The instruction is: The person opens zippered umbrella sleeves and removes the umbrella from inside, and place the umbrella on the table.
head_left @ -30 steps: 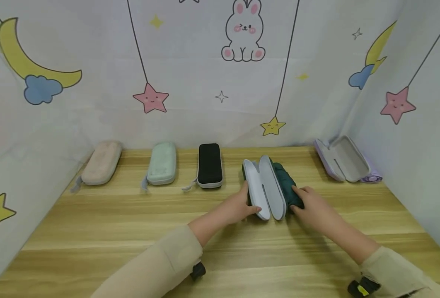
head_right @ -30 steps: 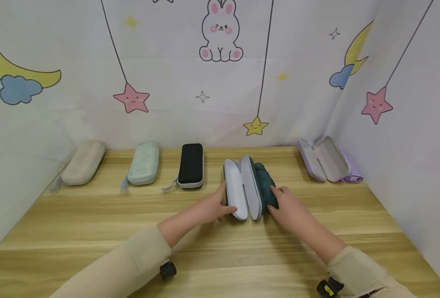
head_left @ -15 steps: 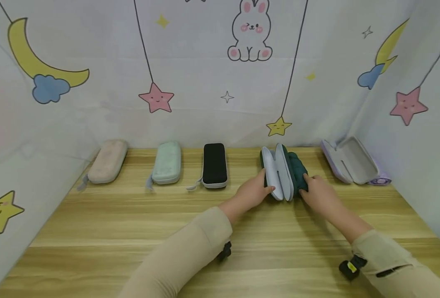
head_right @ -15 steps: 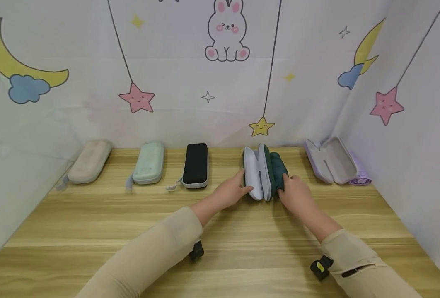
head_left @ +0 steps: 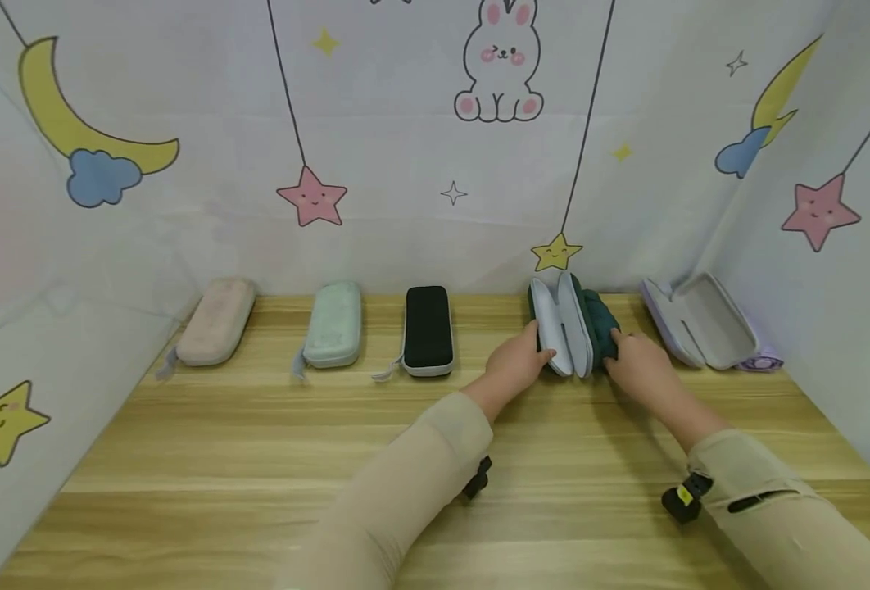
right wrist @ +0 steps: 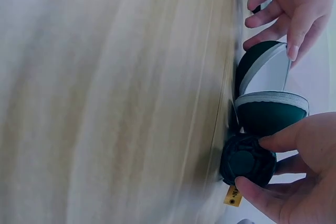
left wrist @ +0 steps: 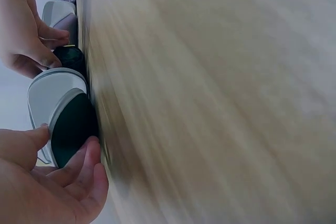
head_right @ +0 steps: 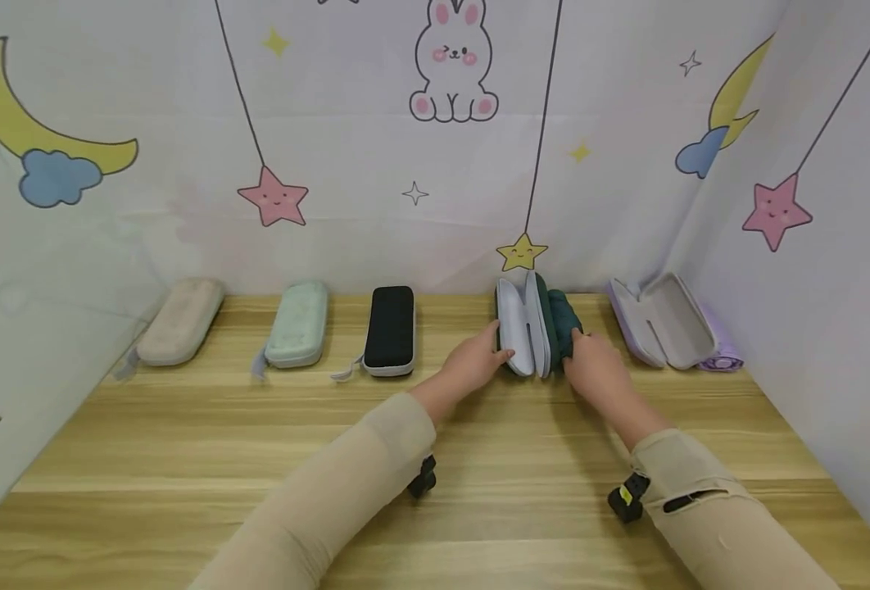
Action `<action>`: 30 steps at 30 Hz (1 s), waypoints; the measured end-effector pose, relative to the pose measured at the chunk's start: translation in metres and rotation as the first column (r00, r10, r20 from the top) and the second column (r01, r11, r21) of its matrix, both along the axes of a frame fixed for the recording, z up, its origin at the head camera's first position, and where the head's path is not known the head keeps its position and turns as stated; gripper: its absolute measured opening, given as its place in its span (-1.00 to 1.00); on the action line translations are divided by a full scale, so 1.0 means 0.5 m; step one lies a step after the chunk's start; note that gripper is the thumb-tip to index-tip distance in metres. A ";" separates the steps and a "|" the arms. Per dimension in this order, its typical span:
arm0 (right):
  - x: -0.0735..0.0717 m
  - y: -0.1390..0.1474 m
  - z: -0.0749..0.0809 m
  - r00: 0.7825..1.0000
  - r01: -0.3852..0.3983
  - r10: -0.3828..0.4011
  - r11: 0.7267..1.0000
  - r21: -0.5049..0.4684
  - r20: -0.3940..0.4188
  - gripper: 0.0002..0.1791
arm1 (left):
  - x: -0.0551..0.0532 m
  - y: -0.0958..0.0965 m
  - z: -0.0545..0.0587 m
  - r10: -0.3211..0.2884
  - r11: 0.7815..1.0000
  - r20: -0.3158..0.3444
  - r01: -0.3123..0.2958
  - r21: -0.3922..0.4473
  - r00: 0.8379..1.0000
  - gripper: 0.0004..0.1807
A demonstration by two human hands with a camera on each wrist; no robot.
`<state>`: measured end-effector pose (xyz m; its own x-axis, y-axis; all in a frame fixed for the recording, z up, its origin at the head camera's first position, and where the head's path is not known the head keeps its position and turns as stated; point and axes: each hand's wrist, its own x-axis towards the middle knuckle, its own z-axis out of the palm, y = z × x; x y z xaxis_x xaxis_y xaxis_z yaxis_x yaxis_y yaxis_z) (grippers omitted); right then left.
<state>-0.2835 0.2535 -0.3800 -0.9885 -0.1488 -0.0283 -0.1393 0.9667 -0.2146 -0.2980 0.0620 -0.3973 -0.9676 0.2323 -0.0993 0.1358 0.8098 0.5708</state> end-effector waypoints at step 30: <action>0.046 -0.139 0.072 0.932 -0.193 0.205 0.979 0.072 -0.298 -0.53 | 0.050 -0.107 0.034 -0.078 0.996 0.018 0.079 -0.037 0.997 -0.57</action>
<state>-0.2607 0.1839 -0.3439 -0.9014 -0.3483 0.2573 -0.3819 0.9195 -0.0931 -0.2732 0.0083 -0.3802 -0.9447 0.3030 -0.1256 0.1901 0.8180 0.5430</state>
